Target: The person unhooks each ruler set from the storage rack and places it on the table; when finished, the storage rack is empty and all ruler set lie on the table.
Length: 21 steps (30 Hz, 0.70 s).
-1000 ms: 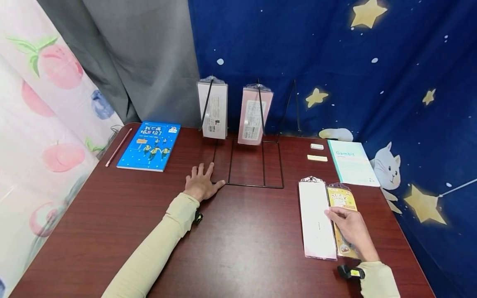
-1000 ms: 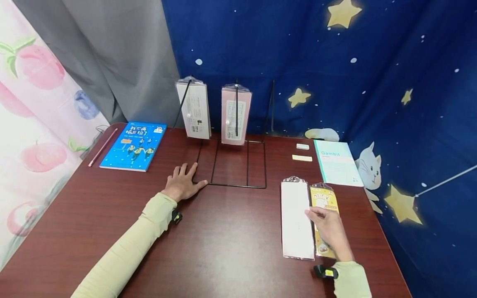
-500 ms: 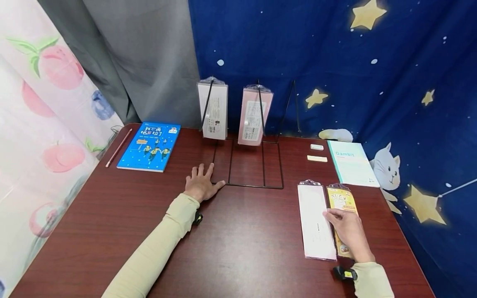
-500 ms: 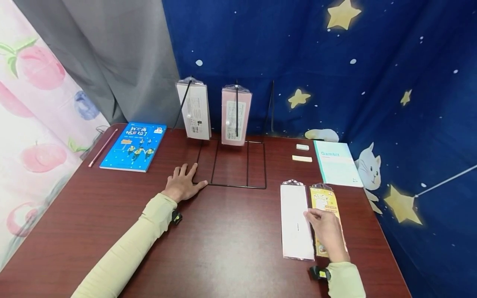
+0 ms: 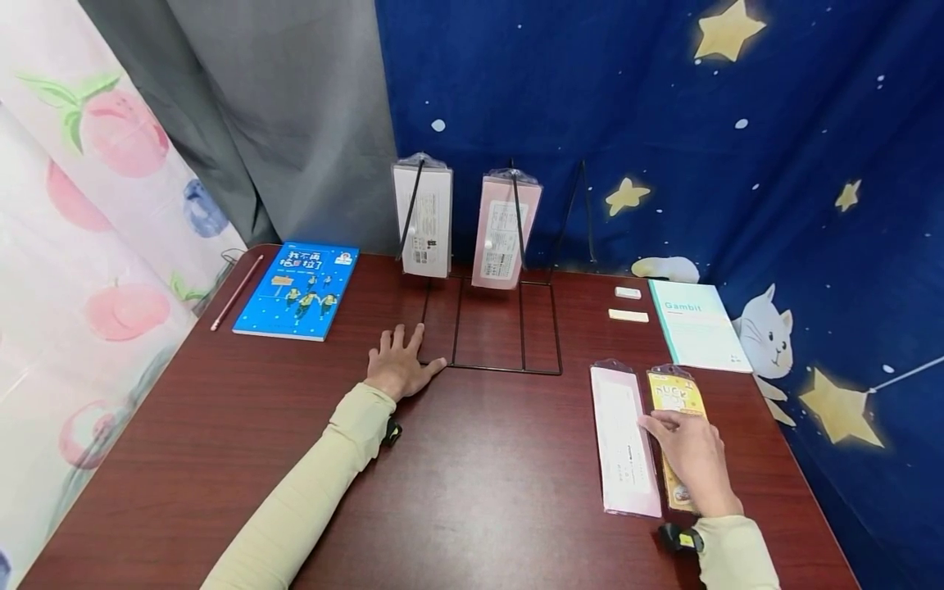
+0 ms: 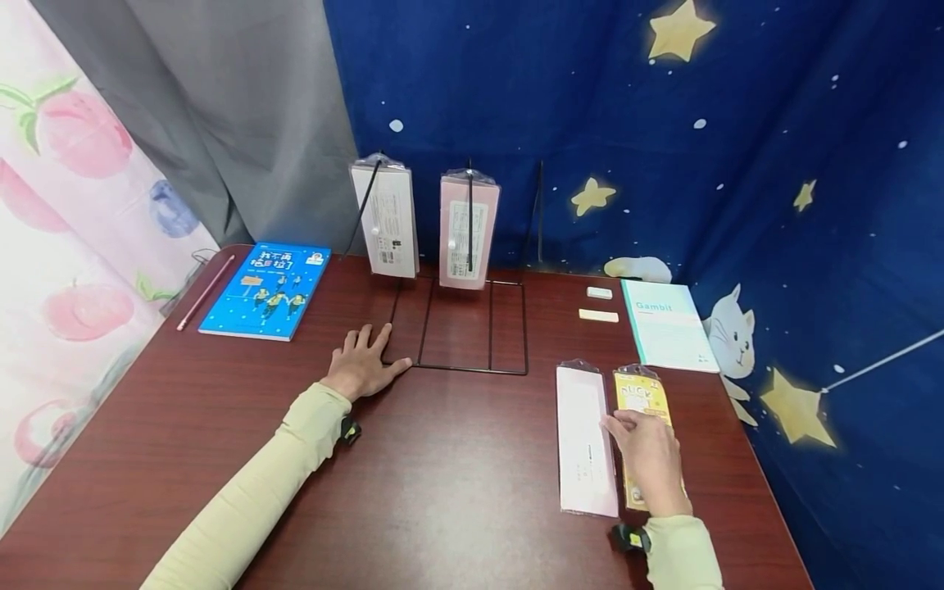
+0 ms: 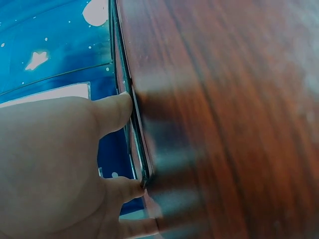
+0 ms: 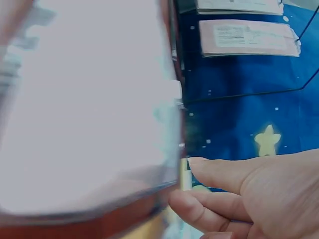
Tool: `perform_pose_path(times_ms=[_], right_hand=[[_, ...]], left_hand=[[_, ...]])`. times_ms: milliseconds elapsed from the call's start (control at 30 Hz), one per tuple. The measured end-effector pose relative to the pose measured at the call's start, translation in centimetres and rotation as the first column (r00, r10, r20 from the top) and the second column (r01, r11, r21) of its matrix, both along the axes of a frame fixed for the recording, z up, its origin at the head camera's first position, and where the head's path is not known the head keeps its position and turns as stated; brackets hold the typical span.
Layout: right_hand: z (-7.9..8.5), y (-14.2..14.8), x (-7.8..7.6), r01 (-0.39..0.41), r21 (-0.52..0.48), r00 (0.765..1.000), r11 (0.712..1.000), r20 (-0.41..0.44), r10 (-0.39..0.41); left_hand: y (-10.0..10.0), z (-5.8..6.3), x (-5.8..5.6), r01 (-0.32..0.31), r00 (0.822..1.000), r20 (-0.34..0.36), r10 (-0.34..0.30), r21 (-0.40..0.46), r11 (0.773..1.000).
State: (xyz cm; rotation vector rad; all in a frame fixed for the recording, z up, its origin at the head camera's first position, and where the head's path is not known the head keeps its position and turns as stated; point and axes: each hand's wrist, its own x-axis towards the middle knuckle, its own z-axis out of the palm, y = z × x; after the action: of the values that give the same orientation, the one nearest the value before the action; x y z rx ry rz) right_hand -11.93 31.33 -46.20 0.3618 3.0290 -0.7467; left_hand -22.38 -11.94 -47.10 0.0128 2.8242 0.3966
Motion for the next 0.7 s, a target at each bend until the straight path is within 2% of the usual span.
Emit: perform_pose_path(times_ms=[167, 300, 467, 700], right_hand=[[1.7, -0.6, -1.6, -0.039, 0.008, 0.99, 0.999, -0.137, 0.04], [3.3, -1.7, -3.5, -0.12, -0.042, 0.969, 0.992, -0.22, 0.108], [5.0, -3.6, -6.1, -0.206, -0.082, 0.949, 0.975, -0.259, 0.178], [5.6, -6.6, -9.9, -0.291, -0.098, 0.908, 0.952, -0.34, 0.243]], left_hand=[[0.0, 0.2, -0.1, 0.0, 1.0, 0.01, 0.0, 0.002, 1.0], [0.0, 0.3, -0.1, 0.0, 1.0, 0.019, 0.0, 0.0, 1.0], [0.2, 0.2, 0.0, -0.004, 1.0, 0.013, 0.004, 0.003, 1.0], [0.2, -0.1, 0.0, -0.009, 1.0, 0.01, 0.009, -0.001, 1.0]])
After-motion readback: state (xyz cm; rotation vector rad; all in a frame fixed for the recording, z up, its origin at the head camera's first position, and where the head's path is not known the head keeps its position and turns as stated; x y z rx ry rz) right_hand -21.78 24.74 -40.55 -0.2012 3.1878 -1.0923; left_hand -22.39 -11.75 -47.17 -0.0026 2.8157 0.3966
